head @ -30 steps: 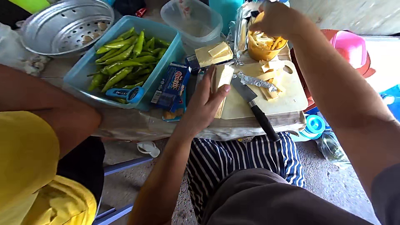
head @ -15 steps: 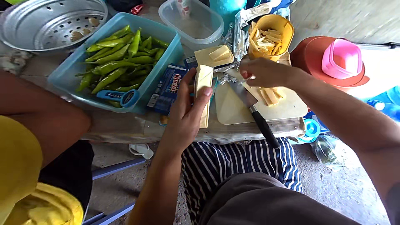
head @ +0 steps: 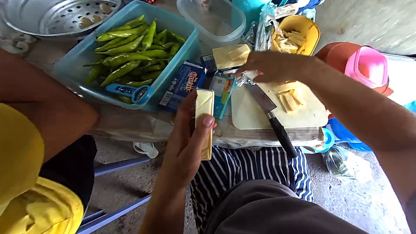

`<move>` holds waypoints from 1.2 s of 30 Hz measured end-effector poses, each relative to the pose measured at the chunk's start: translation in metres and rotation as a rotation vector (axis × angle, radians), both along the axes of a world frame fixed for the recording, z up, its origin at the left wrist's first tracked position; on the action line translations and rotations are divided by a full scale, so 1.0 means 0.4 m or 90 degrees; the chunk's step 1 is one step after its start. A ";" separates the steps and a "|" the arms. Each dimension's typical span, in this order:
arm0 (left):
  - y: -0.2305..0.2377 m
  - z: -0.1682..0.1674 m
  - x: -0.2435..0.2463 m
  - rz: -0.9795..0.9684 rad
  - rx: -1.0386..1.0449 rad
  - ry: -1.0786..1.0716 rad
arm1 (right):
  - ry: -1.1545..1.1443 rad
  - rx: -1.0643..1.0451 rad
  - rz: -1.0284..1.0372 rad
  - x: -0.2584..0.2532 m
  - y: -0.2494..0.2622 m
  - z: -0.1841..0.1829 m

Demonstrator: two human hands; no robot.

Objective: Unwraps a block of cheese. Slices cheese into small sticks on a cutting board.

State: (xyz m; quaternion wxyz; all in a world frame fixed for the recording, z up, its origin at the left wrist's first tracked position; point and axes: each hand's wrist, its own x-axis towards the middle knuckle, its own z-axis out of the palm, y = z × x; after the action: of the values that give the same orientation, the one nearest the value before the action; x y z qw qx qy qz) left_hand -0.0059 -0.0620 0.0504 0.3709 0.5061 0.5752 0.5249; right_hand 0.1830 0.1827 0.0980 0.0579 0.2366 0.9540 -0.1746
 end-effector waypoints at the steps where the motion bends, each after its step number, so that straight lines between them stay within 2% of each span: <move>1: -0.003 -0.004 0.001 0.003 -0.011 0.001 | -0.053 -0.018 0.003 -0.008 -0.016 -0.018; 3: -0.009 -0.011 0.008 0.011 -0.035 0.001 | -0.082 -0.036 -0.014 -0.014 -0.027 -0.045; 7: -0.021 -0.032 0.028 0.003 -0.061 -0.031 | 0.001 -0.035 -0.055 -0.009 -0.039 -0.075; 13: 0.030 -0.095 0.110 -0.225 -0.077 -0.246 | 0.135 -0.009 -0.111 0.003 -0.047 -0.123; 15: 0.064 -0.116 0.145 -0.239 -0.085 -0.267 | 0.141 -0.006 -0.119 0.004 -0.041 -0.124; 18: 0.103 -0.123 0.173 -0.184 -0.089 -0.276 | 0.128 0.017 -0.148 0.012 -0.016 -0.101; 22: 0.126 -0.105 0.158 -0.056 -0.116 -0.279 | 0.132 0.140 -0.258 0.030 0.036 0.011; 26: 0.136 -0.074 0.144 -0.013 -0.083 -0.272 | 0.101 0.133 -0.308 0.047 0.069 0.073; 28: 0.160 -0.068 0.145 0.018 -0.039 -0.263 | 0.077 0.132 -0.264 0.046 0.032 0.074; 31: 0.196 -0.067 0.122 0.053 0.055 -0.217 | -0.044 0.041 -0.177 0.057 -0.071 0.040; 33: 0.214 -0.058 0.097 0.076 0.108 -0.199 | -0.120 -0.003 -0.192 0.073 -0.150 0.020; 36: 0.220 -0.030 0.071 0.120 0.092 -0.233 | -0.165 -0.014 -0.235 0.108 -0.249 -0.001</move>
State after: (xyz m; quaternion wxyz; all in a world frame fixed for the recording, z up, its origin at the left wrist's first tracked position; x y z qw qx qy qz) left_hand 0.0224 0.0259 0.0385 0.3811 0.3713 0.5040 0.6803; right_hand 0.2262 0.0832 0.0978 0.1496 0.4268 0.8772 -0.1609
